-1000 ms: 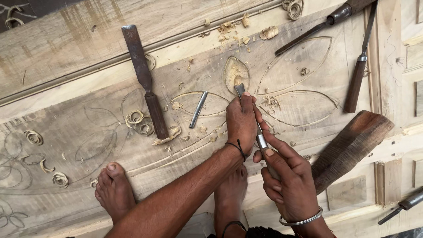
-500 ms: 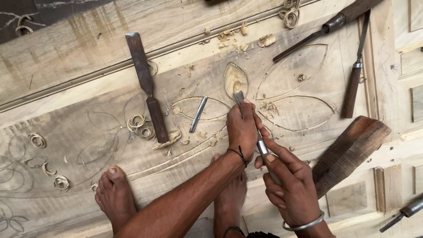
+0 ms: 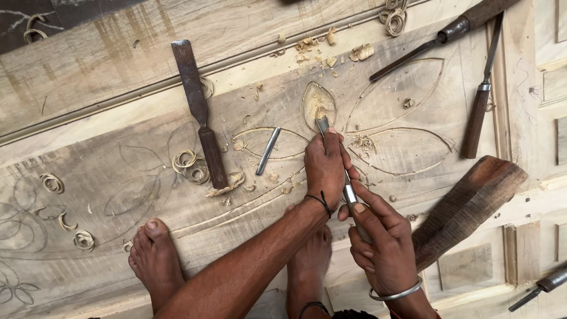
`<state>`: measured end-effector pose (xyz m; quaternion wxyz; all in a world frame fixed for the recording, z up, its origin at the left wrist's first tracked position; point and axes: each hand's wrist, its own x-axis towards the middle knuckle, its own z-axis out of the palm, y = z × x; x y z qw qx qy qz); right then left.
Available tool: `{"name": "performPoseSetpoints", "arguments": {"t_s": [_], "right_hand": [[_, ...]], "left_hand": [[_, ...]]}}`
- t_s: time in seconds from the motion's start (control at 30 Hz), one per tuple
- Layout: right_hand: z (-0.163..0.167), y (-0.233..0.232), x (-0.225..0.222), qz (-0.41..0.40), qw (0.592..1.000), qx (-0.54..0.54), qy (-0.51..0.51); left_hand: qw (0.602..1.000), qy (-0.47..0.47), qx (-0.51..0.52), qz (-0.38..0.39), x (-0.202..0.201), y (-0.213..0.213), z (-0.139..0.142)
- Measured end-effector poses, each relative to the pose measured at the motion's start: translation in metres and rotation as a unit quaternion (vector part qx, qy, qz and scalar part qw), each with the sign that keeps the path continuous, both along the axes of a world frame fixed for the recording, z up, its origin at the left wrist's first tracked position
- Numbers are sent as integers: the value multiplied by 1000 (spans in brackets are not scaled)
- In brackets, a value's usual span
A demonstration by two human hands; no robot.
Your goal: The person carves a floral pattern into a wooden door panel laid on the floor, using a chisel by hand to pare out the leaf outlines and clear chips from the recesses. They set the chisel aside, sweep chips, then hone the chisel blade on a stone and dip it in a container of liquid.
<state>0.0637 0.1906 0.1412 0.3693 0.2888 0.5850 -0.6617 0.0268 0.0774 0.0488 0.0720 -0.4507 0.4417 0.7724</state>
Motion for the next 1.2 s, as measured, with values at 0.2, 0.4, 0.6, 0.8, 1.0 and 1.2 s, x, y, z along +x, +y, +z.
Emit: {"name": "performPoseSetpoints", "arguments": {"t_s": [0.2, 0.4, 0.6, 0.8, 1.0, 1.2], "right_hand": [[-9, -1, 6, -18, 999, -33, 24], [-3, -4, 6, -8, 1000, 17, 15], [-9, -13, 0, -1, 998, -41, 51], [-1, 0, 6, -11, 1000, -5, 1], [10, -8, -8, 4, 1000, 24, -9], [9, -7, -15, 10, 1000, 19, -6]], "left_hand": [[1000, 3, -6, -8, 1, -3, -3], [1000, -11, -2, -11, -2, -6, 6], [1000, 1, 5, -2, -10, -14, 7], [999, -2, 31, -6, 2, -7, 7], [999, -2, 34, 4, -8, -8, 3], [999, -7, 33, 1, -9, -6, 5]]}}
